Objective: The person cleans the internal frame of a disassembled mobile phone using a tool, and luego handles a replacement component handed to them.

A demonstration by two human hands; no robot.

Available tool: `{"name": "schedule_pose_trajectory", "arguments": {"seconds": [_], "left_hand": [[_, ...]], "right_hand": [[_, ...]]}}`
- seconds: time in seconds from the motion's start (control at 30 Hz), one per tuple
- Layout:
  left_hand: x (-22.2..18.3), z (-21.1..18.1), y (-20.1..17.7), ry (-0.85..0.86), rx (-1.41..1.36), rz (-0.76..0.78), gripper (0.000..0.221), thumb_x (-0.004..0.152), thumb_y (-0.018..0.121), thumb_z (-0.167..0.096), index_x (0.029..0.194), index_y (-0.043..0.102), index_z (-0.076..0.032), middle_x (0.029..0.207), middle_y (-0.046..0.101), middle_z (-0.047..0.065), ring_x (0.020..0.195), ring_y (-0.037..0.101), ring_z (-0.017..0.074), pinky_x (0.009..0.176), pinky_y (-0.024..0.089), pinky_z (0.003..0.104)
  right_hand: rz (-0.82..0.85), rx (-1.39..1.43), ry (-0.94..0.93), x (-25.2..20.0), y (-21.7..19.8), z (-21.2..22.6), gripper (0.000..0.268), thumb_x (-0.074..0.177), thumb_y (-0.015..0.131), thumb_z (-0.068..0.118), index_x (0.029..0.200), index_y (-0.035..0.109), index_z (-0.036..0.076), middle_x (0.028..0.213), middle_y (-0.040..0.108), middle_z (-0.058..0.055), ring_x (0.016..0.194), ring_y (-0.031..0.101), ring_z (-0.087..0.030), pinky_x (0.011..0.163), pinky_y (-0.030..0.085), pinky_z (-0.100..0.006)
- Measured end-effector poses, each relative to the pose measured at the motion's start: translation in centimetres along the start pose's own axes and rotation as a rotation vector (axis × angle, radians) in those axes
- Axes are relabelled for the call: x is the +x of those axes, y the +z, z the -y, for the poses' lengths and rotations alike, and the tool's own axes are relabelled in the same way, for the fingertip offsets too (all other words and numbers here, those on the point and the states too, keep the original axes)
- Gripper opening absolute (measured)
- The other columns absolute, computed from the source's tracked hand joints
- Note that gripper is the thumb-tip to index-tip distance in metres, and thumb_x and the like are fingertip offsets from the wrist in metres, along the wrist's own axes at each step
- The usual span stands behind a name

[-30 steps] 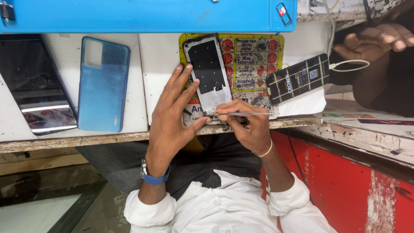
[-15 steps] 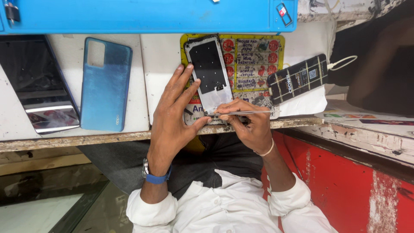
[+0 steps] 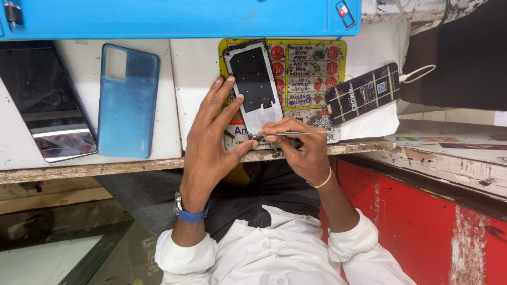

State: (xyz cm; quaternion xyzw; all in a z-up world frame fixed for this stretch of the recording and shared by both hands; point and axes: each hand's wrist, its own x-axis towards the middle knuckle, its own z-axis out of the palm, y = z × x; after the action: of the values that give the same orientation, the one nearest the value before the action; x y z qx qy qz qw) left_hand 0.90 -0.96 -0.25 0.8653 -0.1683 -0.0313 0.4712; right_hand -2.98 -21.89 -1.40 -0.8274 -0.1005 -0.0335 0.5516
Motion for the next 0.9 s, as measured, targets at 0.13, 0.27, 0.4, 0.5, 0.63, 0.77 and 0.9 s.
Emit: {"name": "schedule_pose_trajectory", "arguments": {"seconds": [0.13, 0.27, 0.4, 0.5, 0.63, 0.77, 0.9], "left_hand": [[0.04, 0.08, 0.04, -0.003, -0.006, -0.003, 0.087, 0.058, 0.096, -0.018, 0.137, 0.063, -0.008, 0.161, 0.040, 0.007, 0.153, 0.032, 0.0288, 0.126, 0.036, 0.043], [0.06, 0.14, 0.06, -0.014, -0.014, 0.001, 0.086, 0.057, 0.096, -0.018, 0.137, 0.063, -0.009, 0.161, 0.041, 0.007, 0.152, 0.032, 0.0291, 0.125, 0.036, 0.043], [0.06, 0.27, 0.13, -0.001, -0.002, -0.002, 0.085, 0.059, 0.096, -0.018, 0.137, 0.062, -0.008, 0.162, 0.040, 0.006, 0.153, 0.032, 0.0289, 0.126, 0.036, 0.043], [-0.02, 0.31, 0.19, 0.002, 0.002, 0.000, 0.087, 0.058, 0.096, -0.019, 0.137, 0.063, -0.009, 0.161, 0.040, 0.007, 0.152, 0.032, 0.0295, 0.126, 0.036, 0.043], [0.23, 0.21, -0.07, -0.003, -0.006, 0.004, 0.086, 0.059, 0.096, -0.019, 0.138, 0.063, -0.008, 0.161, 0.040, 0.007, 0.153, 0.032, 0.0296, 0.126, 0.036, 0.043], [-0.02, 0.20, 0.10, -0.002, -0.002, 0.004, 0.087, 0.058, 0.096, -0.019, 0.137, 0.063, -0.007, 0.161, 0.040, 0.008, 0.152, 0.033, 0.0299, 0.125, 0.036, 0.043], [0.19, -0.01, -0.14, 0.008, -0.014, -0.002, 0.086, 0.059, 0.097, -0.019, 0.137, 0.062, -0.006, 0.161, 0.040, 0.008, 0.153, 0.033, 0.0302, 0.126, 0.036, 0.043]], "right_hand": [[0.017, 0.010, 0.014, 0.03, -0.19, -0.06, 0.014, 0.093, 0.070, -0.008, 0.104, 0.074, 0.000, 0.103, 0.077, -0.014, 0.101, 0.078, -0.025, 0.087, 0.064, -0.033], [0.028, 0.006, 0.048, 0.17, -0.19, 0.14, 0.013, 0.091, 0.071, -0.007, 0.101, 0.074, 0.001, 0.102, 0.078, -0.013, 0.096, 0.079, -0.022, 0.082, 0.064, -0.031], [-0.003, -0.033, -0.014, 0.32, 0.01, 0.17, 0.015, 0.093, 0.072, -0.007, 0.104, 0.075, 0.001, 0.102, 0.078, -0.013, 0.101, 0.078, -0.023, 0.088, 0.063, -0.032], [-0.013, -0.025, 0.017, 0.23, 0.08, 0.29, 0.015, 0.093, 0.072, -0.007, 0.105, 0.075, 0.001, 0.103, 0.078, -0.012, 0.098, 0.078, -0.021, 0.085, 0.062, -0.030], [0.005, -0.018, 0.031, 0.55, 0.01, 0.66, 0.016, 0.093, 0.069, -0.007, 0.106, 0.075, 0.002, 0.104, 0.078, -0.011, 0.097, 0.079, -0.020, 0.083, 0.063, -0.029], [-0.025, -0.061, 0.033, 0.60, 0.44, 0.40, 0.016, 0.094, 0.071, -0.006, 0.107, 0.076, 0.003, 0.104, 0.079, -0.011, 0.092, 0.079, -0.019, 0.081, 0.062, -0.028], [-0.033, 0.041, 0.109, 0.94, 0.54, 0.79, 0.017, 0.097, 0.066, -0.007, 0.109, 0.075, 0.002, 0.105, 0.078, -0.011, 0.093, 0.079, -0.019, 0.083, 0.063, -0.028]]}}
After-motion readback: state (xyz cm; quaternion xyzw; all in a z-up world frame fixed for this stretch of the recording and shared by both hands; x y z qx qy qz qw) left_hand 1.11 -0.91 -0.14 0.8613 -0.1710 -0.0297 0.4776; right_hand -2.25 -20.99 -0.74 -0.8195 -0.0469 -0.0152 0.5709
